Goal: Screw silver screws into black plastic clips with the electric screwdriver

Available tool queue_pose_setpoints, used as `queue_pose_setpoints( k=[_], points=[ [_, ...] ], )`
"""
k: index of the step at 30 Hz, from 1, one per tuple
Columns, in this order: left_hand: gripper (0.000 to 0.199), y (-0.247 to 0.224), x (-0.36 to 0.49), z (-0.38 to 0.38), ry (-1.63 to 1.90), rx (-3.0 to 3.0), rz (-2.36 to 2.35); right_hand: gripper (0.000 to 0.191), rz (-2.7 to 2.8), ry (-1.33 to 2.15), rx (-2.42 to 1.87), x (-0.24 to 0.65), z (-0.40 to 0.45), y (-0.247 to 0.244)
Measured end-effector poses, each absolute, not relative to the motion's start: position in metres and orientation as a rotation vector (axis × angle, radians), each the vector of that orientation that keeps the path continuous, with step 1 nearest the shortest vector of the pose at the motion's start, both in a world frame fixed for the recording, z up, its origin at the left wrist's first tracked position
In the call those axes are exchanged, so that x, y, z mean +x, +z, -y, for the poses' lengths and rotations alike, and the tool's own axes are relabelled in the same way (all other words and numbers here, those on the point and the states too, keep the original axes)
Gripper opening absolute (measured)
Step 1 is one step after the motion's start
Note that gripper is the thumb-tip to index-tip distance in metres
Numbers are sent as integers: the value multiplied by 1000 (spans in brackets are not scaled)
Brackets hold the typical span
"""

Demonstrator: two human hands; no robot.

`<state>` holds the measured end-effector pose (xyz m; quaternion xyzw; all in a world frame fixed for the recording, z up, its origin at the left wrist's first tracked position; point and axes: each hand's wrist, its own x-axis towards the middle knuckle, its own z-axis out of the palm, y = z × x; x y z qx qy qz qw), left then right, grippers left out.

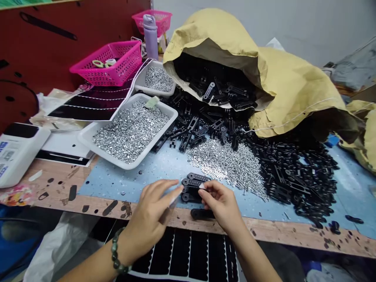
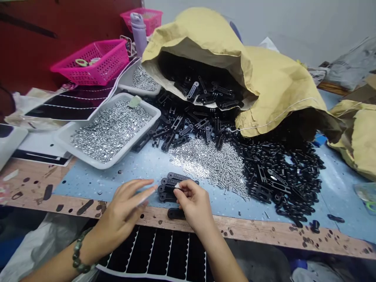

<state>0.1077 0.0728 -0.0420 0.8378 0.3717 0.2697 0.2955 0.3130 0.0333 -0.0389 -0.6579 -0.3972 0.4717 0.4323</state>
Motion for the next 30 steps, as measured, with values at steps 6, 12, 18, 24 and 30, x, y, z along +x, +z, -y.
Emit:
queue_pose_setpoints(
  k=[6,12,18,24,30],
  points=[
    [67,-51,113,-72,596,2594,-835,15,962,1187,-1711,309,-40,-49],
    [66,-50,112,-74,596,2643,-808,16,934,1240,-1739,309,-45,-46],
    [69,-51,112,-74,589,2623,-767,15,968,1217,-1766,308,-47,-45],
    [75,-49,111,-74,559,2600,-757,17,842,1281,-1706,310,-48,-45],
    [75,-50,113,-72,566,2614,-775,15,986,1226,-1809,307,-48,-43]
  ],
)
